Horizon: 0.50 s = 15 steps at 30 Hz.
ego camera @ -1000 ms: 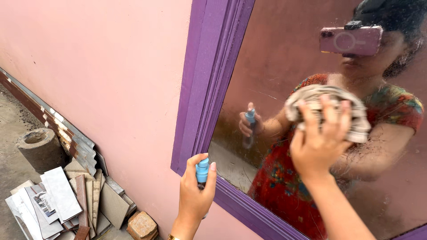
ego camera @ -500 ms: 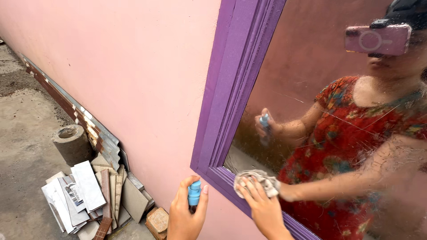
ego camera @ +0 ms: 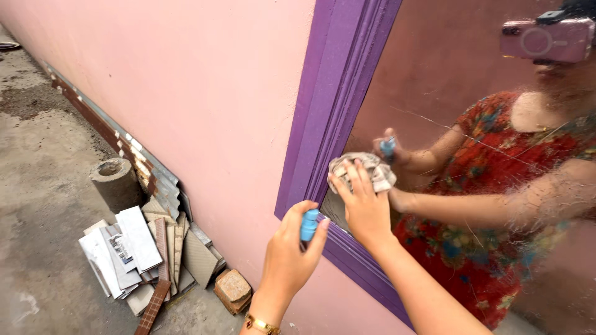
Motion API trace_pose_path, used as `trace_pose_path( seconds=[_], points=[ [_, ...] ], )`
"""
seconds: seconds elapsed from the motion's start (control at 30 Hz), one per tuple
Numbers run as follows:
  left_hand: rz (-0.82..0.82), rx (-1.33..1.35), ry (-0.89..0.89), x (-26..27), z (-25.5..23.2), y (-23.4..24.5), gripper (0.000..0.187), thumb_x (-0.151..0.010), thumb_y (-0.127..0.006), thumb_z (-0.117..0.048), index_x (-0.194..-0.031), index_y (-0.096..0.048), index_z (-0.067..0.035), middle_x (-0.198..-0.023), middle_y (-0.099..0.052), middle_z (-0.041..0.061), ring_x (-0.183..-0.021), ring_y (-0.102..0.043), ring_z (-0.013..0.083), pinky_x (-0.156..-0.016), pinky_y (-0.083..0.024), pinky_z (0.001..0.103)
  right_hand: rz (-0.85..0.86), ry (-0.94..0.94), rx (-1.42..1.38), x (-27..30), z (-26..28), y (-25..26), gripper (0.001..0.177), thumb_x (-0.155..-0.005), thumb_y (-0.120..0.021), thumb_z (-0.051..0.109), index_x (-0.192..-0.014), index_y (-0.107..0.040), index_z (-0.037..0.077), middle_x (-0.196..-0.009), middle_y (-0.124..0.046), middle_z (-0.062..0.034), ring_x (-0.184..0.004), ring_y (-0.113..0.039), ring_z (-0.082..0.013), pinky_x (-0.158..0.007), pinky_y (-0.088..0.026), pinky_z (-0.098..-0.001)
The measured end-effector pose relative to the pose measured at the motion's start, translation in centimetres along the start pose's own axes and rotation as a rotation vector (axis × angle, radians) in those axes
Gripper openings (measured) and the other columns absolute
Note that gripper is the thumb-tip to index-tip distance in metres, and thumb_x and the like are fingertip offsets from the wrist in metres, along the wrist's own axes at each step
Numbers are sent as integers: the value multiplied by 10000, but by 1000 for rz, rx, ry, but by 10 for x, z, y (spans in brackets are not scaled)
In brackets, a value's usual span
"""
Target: The person cleans a window pane by spraying liquid from a bottle and wiping the surface with a cloth.
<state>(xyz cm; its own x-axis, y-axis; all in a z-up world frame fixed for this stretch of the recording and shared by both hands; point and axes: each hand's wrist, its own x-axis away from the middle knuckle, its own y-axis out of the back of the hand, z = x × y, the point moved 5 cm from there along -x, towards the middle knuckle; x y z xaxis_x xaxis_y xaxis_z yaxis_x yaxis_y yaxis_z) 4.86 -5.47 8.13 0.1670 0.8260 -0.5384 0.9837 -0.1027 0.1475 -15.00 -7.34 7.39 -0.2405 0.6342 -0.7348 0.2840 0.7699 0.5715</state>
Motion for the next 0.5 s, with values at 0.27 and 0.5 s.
trace_pose_path(
  seconds=[0.27,0.5],
  points=[
    [75,-111,-295,-7,-38,-15,361,-959,-709,-279,-1250,-613,-88,-998,-667,91,-772,-715,296,-615,-562,382,262,44,-56,114,4,-36,449,-835,-615,91,-1273,-639,185,-1480,-540,-39,-1453,-462,-223,-1088,-420,-500],
    [93,-138,-363,-21,-63,-25,322,-978,-678,-253,-1254,-610,-102,-951,-639,65,-696,-700,255,-550,-543,365,-222,8,428,-2,-122,151,531,-798,-740,110,-1307,-737,260,-1406,-591,-143,-1340,-532,-312,-1094,-372,-457]
  ],
)
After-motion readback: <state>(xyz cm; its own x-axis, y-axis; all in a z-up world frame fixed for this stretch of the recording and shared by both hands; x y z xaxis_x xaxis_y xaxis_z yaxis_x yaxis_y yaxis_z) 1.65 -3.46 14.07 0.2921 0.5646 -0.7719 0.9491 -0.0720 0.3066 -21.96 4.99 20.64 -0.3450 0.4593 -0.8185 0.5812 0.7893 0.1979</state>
